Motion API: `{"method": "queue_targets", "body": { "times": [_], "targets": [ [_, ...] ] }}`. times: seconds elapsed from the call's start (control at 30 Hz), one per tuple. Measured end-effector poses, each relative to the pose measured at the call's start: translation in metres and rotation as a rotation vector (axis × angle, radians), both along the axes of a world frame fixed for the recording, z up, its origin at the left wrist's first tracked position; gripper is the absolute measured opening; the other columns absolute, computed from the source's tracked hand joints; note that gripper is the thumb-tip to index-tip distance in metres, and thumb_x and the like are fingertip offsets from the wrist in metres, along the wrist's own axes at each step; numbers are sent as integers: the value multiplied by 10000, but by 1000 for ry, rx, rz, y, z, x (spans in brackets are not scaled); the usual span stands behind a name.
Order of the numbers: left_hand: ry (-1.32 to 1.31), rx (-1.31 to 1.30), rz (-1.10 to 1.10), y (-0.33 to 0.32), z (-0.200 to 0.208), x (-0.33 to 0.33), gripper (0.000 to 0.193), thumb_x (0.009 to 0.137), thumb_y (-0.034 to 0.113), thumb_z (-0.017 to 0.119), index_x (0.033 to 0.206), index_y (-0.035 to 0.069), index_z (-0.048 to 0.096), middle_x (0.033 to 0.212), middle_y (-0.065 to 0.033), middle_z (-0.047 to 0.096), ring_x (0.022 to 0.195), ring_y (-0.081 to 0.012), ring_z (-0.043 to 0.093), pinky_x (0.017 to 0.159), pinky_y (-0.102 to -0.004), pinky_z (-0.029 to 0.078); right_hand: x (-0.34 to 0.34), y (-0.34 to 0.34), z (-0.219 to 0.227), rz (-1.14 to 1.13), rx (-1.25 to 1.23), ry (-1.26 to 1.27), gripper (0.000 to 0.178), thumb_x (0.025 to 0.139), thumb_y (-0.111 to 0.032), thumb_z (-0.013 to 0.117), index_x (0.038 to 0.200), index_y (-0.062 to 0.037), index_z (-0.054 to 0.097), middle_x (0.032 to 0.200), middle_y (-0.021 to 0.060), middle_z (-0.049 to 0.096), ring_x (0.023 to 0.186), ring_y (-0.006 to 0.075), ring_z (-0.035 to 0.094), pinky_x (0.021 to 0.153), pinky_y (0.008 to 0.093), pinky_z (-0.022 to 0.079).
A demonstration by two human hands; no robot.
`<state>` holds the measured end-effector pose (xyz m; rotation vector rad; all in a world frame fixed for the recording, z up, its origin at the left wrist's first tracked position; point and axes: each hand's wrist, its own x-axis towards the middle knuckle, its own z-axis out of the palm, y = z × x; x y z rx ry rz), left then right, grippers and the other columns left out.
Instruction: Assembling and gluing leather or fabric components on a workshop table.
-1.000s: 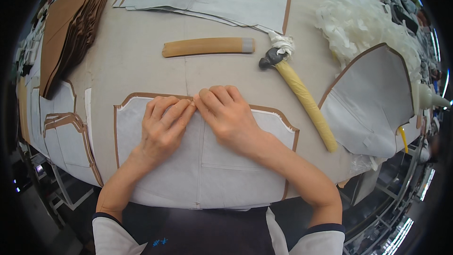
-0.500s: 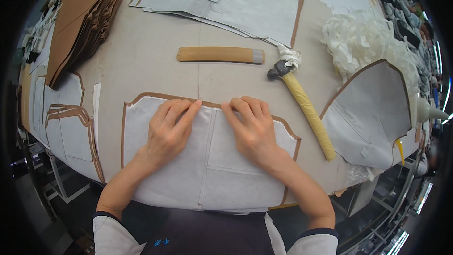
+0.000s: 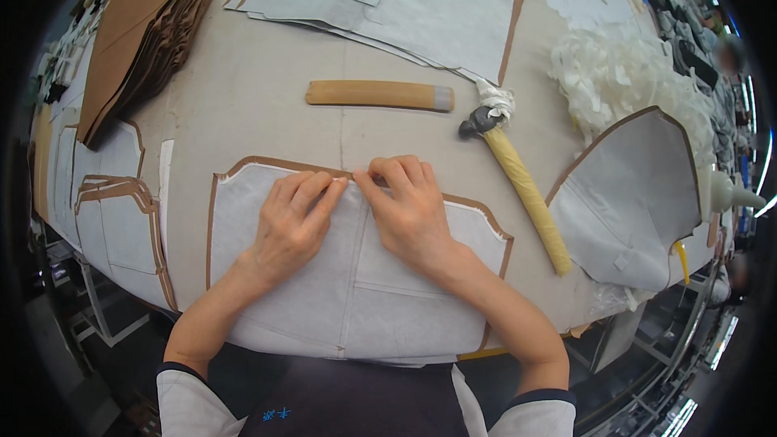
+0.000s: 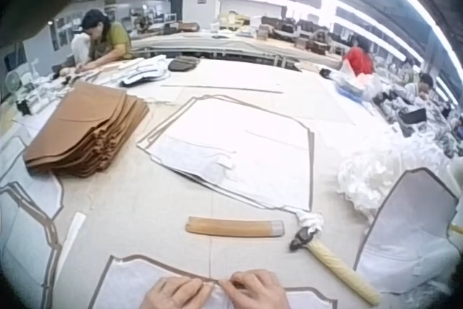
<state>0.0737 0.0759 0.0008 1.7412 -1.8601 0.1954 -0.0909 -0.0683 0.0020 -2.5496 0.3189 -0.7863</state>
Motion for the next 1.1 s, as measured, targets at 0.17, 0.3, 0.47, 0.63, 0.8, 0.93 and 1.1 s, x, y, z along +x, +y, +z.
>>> {"method": "queue_targets", "body": {
  "times": [0.17,0.3,0.47,0.63,0.8,0.93,1.1],
  "targets": [
    [42,12,41,13,7,3,473,696,-72,719,1168,-51,729,1157,-122,681,1061,-301,653,875,-409,558,0,-1,0,17,-54,28,488,687,99,725,1169,26,737,1097,120,642,989,288,592,843,402,511],
    [34,-9,86,21,9,4,453,688,-82,722,1139,-48,735,1161,-124,707,1048,-298,663,874,-405,566,3,0,2,26,-30,25,498,687,115,703,1177,31,732,1109,125,640,1001,294,593,855,412,502],
    [63,5,125,18,11,2,412,728,-81,729,1138,-40,737,1133,-126,697,1022,-300,666,853,-401,570,6,2,2,33,21,27,503,693,132,669,1183,36,730,1115,131,636,1020,303,587,897,415,472],
    [52,5,151,12,11,1,397,769,-77,737,1165,-36,735,1088,-120,679,963,-295,666,827,-398,574,10,5,3,68,9,66,546,668,97,654,1212,55,673,1171,141,619,1087,328,588,911,443,452],
    [82,-32,157,13,5,5,427,810,-52,739,1235,-23,718,1082,-108,665,964,-278,655,805,-392,565,15,8,3,96,-11,84,555,674,86,651,1228,56,670,1203,153,606,1124,332,574,939,443,449],
    [141,-5,169,8,8,6,427,824,-55,729,1249,-16,717,1101,-111,663,959,-284,648,795,-401,559,24,13,-2,130,-83,66,502,709,39,657,1207,99,667,1239,175,599,1157,337,569,981,463,445],
    [253,-15,154,5,2,15,489,817,-42,702,1302,21,703,1190,-119,649,985,-292,630,828,-417,541,33,38,3,160,-142,77,513,690,36,672,1201,89,676,1323,196,582,1206,355,570,1026,495,437]
  ]
}}
